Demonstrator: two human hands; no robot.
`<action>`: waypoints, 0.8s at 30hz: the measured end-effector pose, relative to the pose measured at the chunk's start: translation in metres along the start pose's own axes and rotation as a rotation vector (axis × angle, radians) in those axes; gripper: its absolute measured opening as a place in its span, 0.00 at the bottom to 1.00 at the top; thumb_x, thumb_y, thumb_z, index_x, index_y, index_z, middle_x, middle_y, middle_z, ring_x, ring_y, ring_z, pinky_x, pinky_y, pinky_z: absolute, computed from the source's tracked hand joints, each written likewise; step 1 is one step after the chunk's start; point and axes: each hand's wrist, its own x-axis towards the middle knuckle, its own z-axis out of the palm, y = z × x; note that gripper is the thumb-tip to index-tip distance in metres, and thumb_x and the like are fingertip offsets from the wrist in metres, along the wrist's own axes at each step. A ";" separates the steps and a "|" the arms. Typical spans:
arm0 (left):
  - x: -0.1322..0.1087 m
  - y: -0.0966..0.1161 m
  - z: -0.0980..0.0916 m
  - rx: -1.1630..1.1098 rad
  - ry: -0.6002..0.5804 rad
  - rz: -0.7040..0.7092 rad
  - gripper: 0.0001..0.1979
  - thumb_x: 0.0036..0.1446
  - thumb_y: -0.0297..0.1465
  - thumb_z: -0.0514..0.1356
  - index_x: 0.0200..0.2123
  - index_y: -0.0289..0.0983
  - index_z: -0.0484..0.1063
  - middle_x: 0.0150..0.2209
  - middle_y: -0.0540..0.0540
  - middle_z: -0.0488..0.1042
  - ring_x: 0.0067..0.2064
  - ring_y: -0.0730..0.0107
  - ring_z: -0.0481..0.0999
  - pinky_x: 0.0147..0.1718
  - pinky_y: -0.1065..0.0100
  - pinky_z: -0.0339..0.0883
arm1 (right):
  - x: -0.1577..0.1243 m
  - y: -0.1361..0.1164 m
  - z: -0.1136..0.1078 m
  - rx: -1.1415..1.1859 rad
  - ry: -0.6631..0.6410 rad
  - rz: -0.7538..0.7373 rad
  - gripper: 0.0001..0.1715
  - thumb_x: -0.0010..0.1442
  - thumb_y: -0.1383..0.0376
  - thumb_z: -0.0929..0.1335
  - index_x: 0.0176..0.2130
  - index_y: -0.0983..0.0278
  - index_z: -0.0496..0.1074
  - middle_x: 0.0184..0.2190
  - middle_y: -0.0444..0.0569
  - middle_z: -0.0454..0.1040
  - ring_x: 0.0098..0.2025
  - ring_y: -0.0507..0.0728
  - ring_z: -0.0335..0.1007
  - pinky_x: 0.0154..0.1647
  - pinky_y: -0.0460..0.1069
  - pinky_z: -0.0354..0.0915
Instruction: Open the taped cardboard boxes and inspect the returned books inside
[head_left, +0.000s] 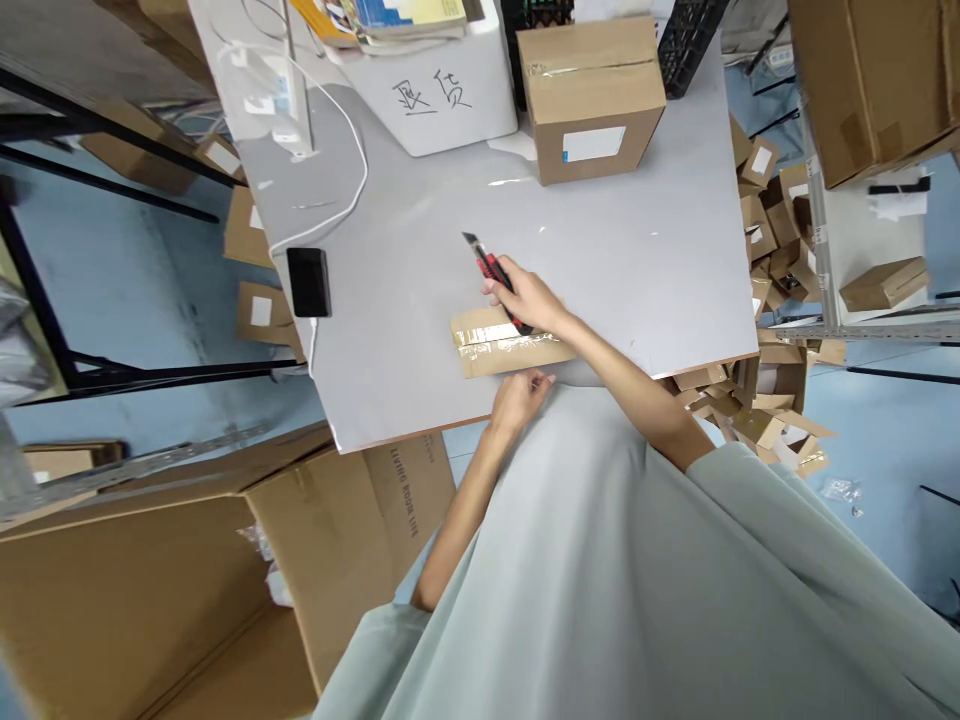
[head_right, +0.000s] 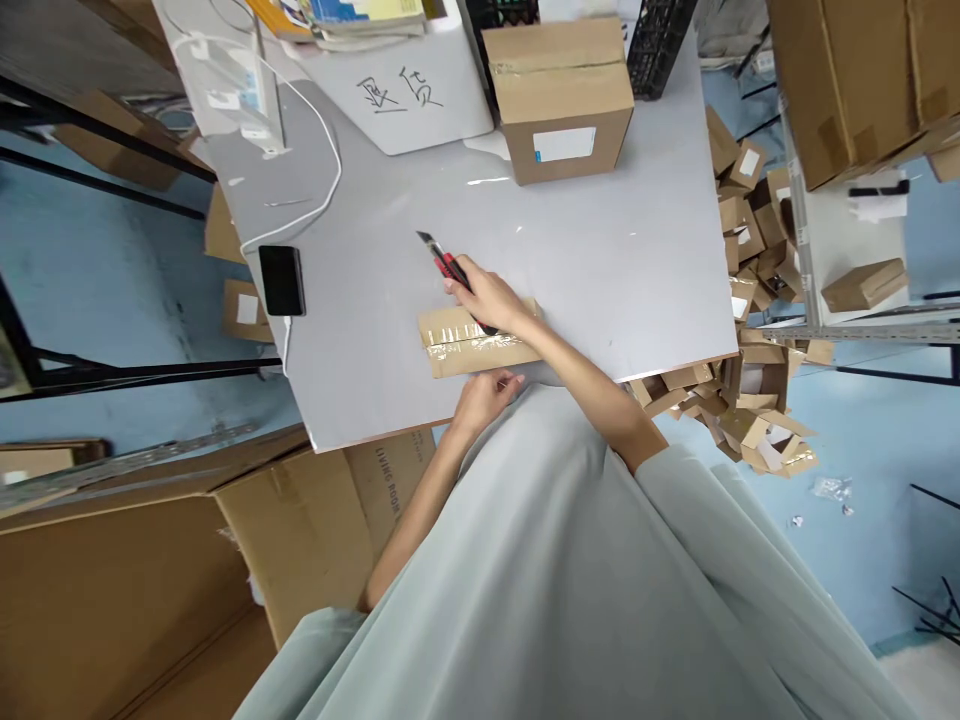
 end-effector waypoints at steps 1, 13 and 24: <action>0.003 0.002 -0.006 -0.011 0.080 0.025 0.16 0.73 0.41 0.59 0.48 0.40 0.85 0.46 0.41 0.88 0.46 0.50 0.86 0.51 0.57 0.76 | -0.011 0.000 -0.010 0.031 0.045 0.001 0.23 0.81 0.49 0.63 0.63 0.61 0.66 0.44 0.47 0.82 0.39 0.53 0.81 0.47 0.48 0.77; 0.108 0.009 -0.035 0.401 0.173 0.352 0.44 0.52 0.27 0.67 0.74 0.32 0.66 0.71 0.28 0.71 0.74 0.36 0.69 0.80 0.35 0.50 | -0.167 0.085 -0.062 0.182 0.234 0.409 0.25 0.75 0.44 0.67 0.54 0.61 0.70 0.31 0.41 0.80 0.22 0.52 0.76 0.26 0.46 0.69; 0.098 -0.018 -0.003 0.423 0.289 0.332 0.37 0.67 0.34 0.56 0.76 0.25 0.59 0.76 0.21 0.63 0.82 0.38 0.56 0.80 0.33 0.48 | -0.155 0.089 -0.050 0.145 0.073 0.369 0.17 0.80 0.57 0.63 0.61 0.58 0.72 0.38 0.41 0.84 0.23 0.49 0.76 0.32 0.45 0.69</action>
